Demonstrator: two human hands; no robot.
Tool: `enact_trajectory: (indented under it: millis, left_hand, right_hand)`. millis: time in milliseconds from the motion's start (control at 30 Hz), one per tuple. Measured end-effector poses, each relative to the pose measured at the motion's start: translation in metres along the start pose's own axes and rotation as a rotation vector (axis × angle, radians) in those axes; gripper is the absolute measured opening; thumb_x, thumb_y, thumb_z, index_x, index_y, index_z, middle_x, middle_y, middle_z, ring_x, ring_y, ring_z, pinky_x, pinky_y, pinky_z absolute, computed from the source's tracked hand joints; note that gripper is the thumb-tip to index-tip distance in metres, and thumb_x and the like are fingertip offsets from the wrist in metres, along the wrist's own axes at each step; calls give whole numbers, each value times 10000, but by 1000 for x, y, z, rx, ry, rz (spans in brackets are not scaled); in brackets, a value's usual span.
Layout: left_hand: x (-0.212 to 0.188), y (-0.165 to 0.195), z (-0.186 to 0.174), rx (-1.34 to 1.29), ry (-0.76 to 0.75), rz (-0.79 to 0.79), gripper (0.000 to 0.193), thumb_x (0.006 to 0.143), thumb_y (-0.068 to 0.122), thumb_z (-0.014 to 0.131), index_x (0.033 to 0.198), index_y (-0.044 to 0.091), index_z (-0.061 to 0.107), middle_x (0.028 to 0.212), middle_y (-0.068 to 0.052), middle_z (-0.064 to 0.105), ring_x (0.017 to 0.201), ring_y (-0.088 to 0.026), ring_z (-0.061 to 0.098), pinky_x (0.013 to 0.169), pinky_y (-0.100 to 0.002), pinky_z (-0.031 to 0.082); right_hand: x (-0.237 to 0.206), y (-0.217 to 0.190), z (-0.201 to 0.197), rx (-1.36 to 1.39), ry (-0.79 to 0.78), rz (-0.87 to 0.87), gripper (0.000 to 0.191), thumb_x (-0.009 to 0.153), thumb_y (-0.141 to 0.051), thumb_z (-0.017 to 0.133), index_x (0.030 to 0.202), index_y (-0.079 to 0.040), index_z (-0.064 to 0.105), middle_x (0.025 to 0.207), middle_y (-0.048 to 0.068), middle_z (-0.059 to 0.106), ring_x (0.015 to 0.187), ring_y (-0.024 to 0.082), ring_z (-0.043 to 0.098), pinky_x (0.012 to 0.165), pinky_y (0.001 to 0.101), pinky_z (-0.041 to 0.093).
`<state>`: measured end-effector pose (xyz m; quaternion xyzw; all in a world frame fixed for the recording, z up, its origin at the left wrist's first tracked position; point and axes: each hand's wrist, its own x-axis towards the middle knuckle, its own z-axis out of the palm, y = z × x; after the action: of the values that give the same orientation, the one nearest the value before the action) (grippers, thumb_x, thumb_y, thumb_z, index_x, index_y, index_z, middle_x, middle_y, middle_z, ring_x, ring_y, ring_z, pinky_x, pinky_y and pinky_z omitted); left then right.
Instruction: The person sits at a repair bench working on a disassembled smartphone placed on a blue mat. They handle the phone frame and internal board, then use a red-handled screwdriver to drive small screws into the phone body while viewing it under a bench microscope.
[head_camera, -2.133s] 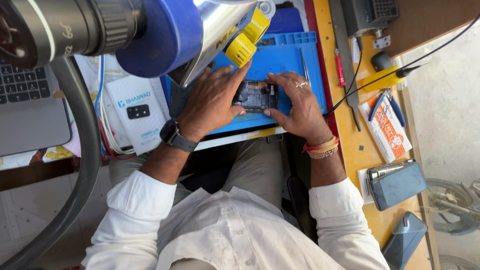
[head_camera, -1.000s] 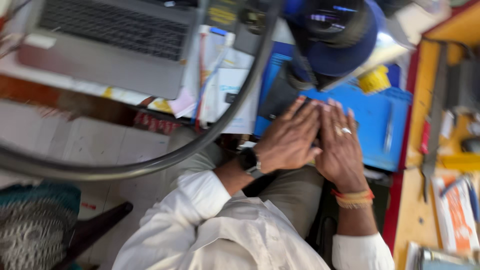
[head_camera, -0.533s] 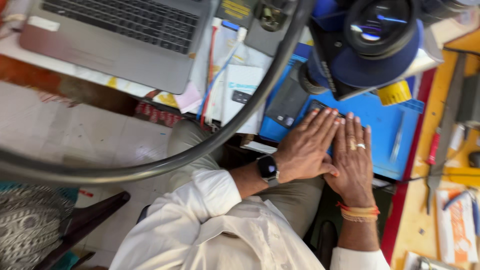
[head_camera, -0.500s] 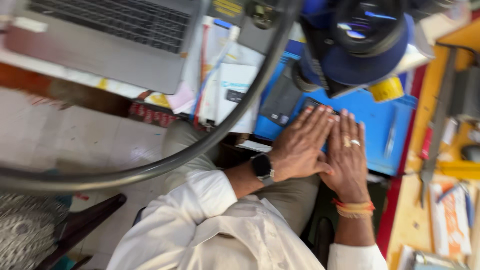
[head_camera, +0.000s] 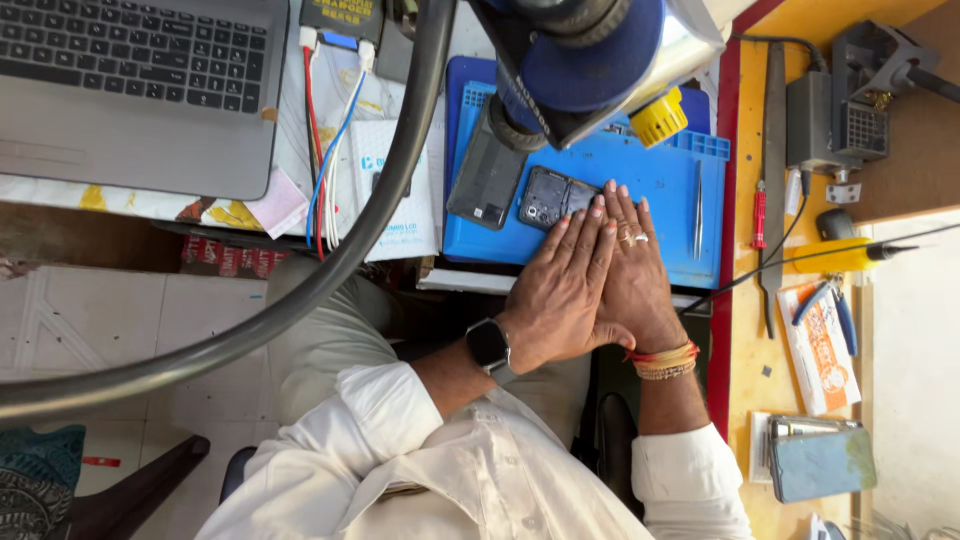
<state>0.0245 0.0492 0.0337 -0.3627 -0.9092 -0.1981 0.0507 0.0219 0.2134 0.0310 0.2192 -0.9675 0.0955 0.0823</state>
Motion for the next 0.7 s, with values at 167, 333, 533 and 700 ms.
enact_trajectory:
  millis: [167,333,533,700]
  left_hand:
    - [-4,2,9,42,46,6,1295,765,903,407,1547,-124,298,1655,-290,241,1573,-382,166,1295,-491,78]
    - [7,2,11,73,15,15,1307,749,907,414,1545,-124,305,1655,-275,252,1567,-366,163,1289,-497,76]
    - [21,3,12,31,-20,0,1301,754,901,439,1538,-127,300,1628,-292,298,1559,-375,223,1288,-509,101]
    - [5,-30,1,-69,88,-19,1252,827,870,411,1557,-137,270,1646,-322,280,1566,-412,225,1293,-533,106]
  right_hand:
    - [-23,1,-1,41,99,114,784,904,-221,696,1549,90,376,1644,277,343,1564,394,302,1300,557,190]
    - [-29,2,-2,39,102,167,837,877,-236,730,1541,110,357,1622,299,346,1543,404,304,1279,558,189]
    - [-30,16,-7,14,63,176,940,837,-308,756,1571,98,331,1656,289,329,1571,404,306,1309,534,219]
    - [-42,34,-19,180,172,195,1127,792,-517,812,1570,106,287,1639,307,305,1551,456,292,1289,535,228]
